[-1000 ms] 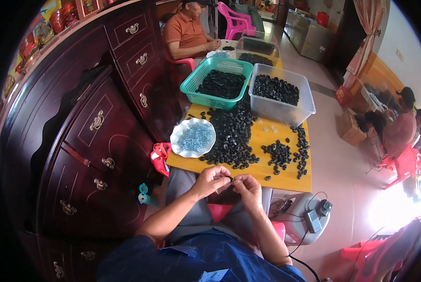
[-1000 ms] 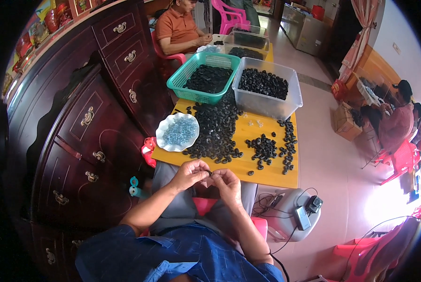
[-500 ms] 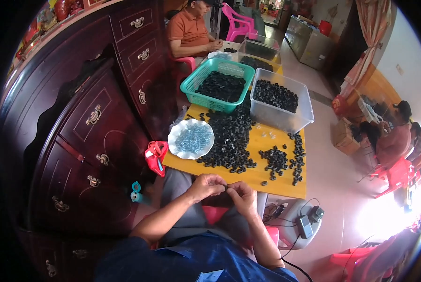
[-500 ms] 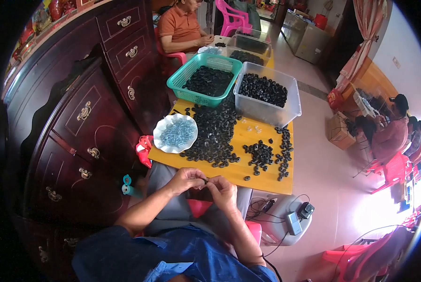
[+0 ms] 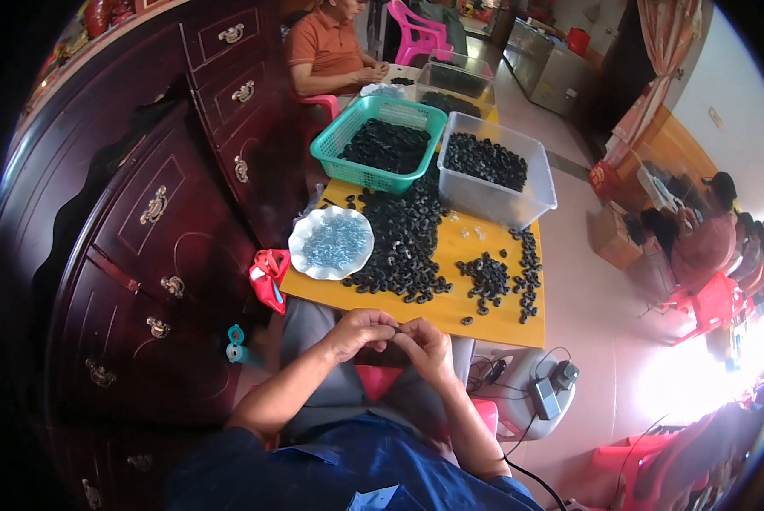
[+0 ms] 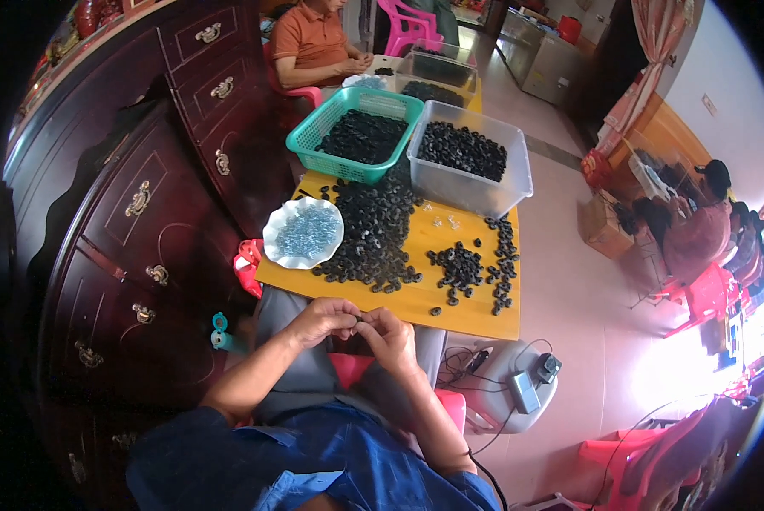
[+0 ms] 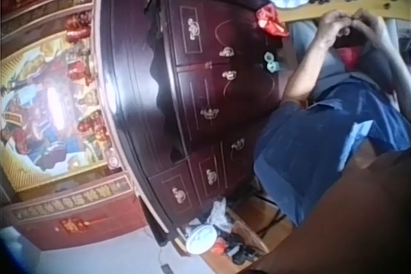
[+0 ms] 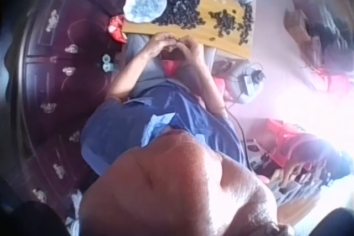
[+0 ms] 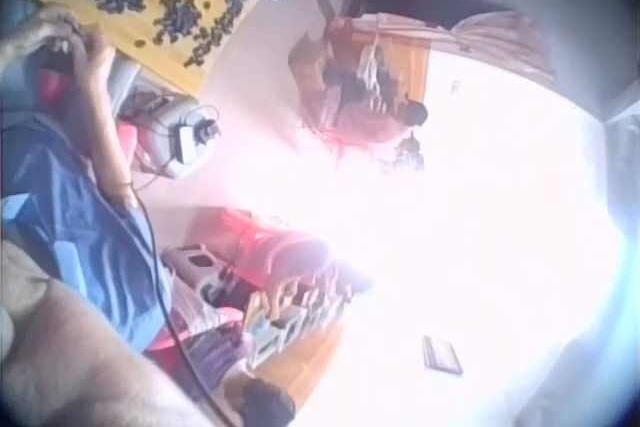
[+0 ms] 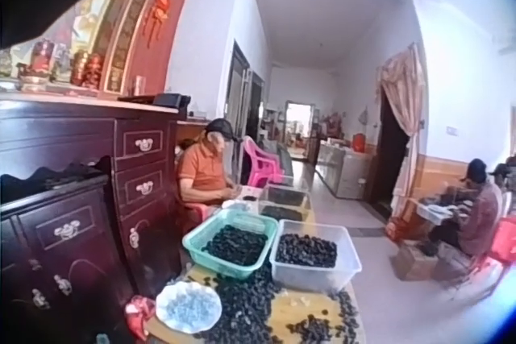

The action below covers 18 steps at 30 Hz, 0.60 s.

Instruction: The person sorts black plastic components from a container onto the table and then inserts small clear plastic pins into them by hand. The assembled items are then placed back onto the table surface.

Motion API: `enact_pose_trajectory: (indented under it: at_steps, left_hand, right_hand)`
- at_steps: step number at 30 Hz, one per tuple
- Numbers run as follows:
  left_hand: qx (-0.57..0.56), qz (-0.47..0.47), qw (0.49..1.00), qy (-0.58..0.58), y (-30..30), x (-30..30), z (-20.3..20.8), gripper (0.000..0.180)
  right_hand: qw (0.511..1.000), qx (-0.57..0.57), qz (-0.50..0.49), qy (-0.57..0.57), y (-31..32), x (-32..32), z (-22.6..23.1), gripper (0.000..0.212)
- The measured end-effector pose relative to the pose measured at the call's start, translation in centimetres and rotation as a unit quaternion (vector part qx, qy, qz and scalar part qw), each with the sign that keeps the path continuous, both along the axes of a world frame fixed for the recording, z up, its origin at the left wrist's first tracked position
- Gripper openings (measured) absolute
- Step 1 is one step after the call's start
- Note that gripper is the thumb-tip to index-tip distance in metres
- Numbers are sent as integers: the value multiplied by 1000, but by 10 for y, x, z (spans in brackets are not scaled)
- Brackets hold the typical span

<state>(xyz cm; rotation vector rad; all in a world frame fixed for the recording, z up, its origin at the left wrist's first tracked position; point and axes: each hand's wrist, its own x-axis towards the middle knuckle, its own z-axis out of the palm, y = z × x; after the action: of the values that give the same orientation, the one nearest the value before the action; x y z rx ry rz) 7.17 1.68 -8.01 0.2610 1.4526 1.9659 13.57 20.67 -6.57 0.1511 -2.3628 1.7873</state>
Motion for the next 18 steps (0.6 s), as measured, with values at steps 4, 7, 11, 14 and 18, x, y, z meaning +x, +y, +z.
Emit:
enact_pose_trajectory:
  at_steps: [4,7,11,14,18]
  left_hand:
    - [-11,-15,1000,10,-6,-2,1,16]
    - [-14,-24,999,32,-8,-3,6,17]
    - [8,-26,998,57,-6,-2,8,17]
    - [-2,-32,997,74,-7,-3,3,18]
    - [13,-9,998,62,-2,3,0,15]
  right_hand:
    - [999,2,10,38,-4,2,3,12]
    - [993,60,-6,101,-6,0,2,14]
    - [987,67,-11,146,-7,1,7,14]
    - [990,59,-3,131,-6,2,7,14]
    - [998,-48,37,12,-1,3,3,13]
